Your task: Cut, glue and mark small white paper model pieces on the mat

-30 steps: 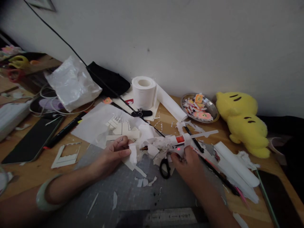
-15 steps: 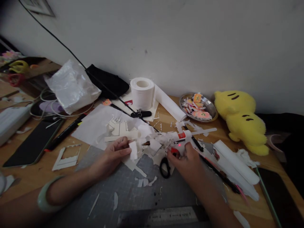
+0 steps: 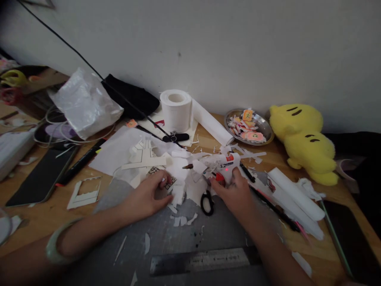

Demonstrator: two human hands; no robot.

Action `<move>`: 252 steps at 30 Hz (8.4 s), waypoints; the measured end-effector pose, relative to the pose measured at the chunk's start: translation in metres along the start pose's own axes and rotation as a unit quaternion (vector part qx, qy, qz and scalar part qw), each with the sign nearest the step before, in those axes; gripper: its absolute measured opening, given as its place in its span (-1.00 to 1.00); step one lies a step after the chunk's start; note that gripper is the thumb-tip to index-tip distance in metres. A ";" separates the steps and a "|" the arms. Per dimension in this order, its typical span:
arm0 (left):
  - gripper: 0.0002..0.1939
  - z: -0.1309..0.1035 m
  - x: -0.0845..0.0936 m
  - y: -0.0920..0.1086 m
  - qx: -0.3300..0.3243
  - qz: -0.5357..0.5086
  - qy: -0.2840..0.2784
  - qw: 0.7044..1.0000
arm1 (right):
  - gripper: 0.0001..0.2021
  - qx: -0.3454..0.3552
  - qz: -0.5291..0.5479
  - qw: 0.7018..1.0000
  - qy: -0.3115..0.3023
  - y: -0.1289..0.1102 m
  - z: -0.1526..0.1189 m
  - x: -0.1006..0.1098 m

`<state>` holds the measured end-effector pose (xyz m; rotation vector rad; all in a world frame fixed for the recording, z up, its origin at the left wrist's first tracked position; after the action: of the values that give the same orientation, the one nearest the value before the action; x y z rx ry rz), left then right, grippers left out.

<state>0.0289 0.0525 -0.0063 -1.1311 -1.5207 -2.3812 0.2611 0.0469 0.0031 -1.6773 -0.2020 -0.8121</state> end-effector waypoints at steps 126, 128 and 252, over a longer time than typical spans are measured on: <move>-0.74 0.074 0.021 -0.052 -0.039 -0.297 0.067 0.952 | -0.92 0.351 -0.286 0.892 0.000 -0.016 -0.003 -0.003; -0.74 0.074 0.021 -0.052 -0.042 -0.299 0.071 0.951 | -0.92 0.358 -0.288 0.888 0.003 -0.017 -0.003 -0.004; -0.94 0.056 -0.013 -0.018 0.028 -0.350 -0.086 0.933 | -0.73 -0.188 0.335 0.915 -0.120 0.027 0.031 -0.005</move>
<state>0.0599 0.1030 -0.0149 -0.9021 -2.3599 -2.6584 0.2847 0.0688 -0.0231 -2.0256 0.3777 -0.1223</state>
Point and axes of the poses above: each hand's wrist, its own z-axis towards the middle knuckle, its own x-axis out of the back of the hand, y = z × x, the point moved 5 cm from there along z, towards the middle knuckle, and after that the axes turned 14 degrees about -x, right-handed, at the moved point
